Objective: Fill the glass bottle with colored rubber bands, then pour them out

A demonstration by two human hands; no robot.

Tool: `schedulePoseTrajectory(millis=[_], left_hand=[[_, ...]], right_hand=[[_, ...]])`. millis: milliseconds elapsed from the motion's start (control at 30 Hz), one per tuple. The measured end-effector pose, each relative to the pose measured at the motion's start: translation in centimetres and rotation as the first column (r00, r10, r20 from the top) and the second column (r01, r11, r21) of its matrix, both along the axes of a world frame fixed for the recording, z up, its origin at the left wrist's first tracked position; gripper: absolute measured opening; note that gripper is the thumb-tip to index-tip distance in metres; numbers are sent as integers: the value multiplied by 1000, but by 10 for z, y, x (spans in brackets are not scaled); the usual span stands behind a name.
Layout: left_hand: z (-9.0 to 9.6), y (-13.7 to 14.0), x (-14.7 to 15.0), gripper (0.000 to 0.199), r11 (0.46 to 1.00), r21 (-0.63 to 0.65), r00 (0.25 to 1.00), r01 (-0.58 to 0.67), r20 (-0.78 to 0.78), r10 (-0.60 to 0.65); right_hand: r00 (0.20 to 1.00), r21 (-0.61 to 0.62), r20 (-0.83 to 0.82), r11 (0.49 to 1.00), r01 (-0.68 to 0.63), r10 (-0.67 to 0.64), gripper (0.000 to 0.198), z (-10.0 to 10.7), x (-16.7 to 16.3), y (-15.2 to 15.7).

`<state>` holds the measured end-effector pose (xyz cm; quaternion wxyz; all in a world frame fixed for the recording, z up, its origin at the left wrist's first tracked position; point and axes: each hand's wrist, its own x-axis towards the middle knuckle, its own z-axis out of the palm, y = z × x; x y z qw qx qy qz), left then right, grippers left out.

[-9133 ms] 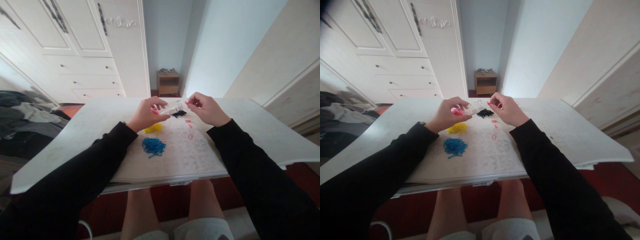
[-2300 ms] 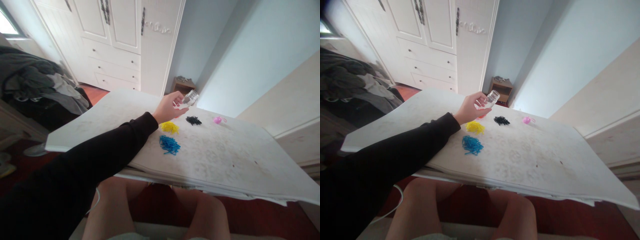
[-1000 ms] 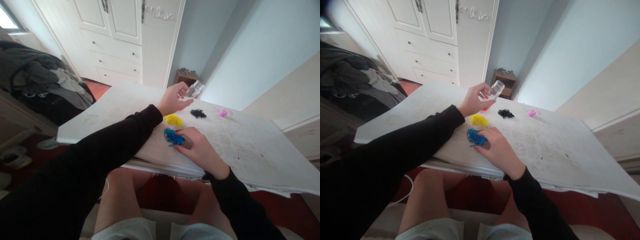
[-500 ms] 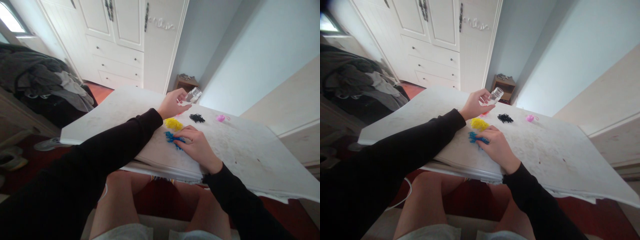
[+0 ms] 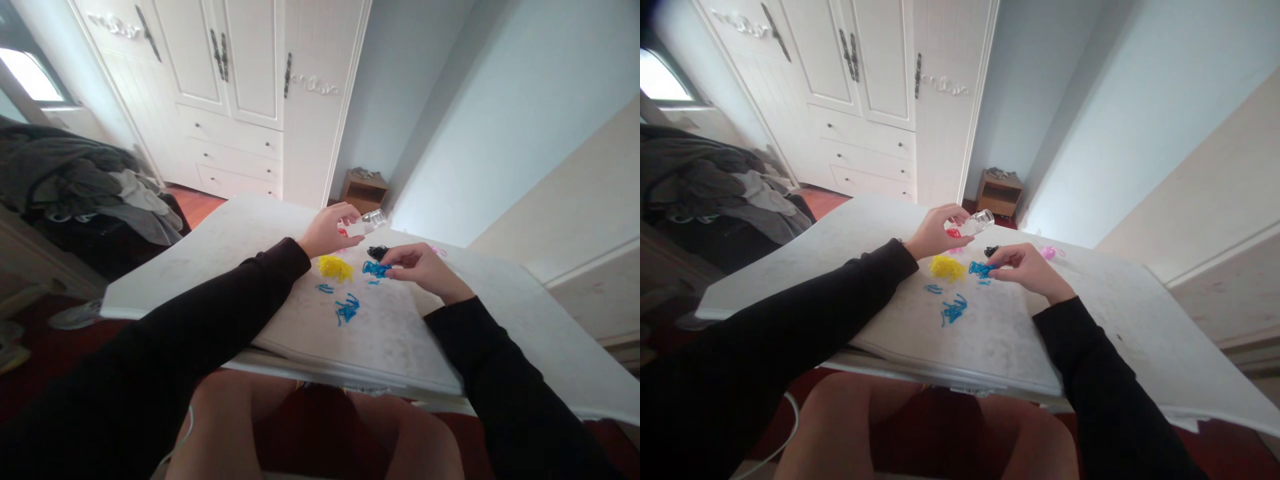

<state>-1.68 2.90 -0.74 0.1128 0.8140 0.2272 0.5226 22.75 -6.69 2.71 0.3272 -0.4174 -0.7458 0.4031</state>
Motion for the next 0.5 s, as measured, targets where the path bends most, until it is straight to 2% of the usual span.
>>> schedulePoseTrajectory(millis=[200, 333, 500], left_hand=[[3, -1, -4, 25, 1000, -6, 997, 14, -82, -14], [3, -2, -6, 25, 999, 9, 993, 42, -115, -41], [2, -3, -7, 26, 996, 42, 984, 76, -166, -68]], right_hand=[[1000, -120, 18, 993, -19, 21, 31, -12, 19, 1], [1000, -111, 21, 994, -7, 9, 32, -9, 23, 0], [996, -75, -62, 996, 53, -57, 31, -7, 25, 1]])
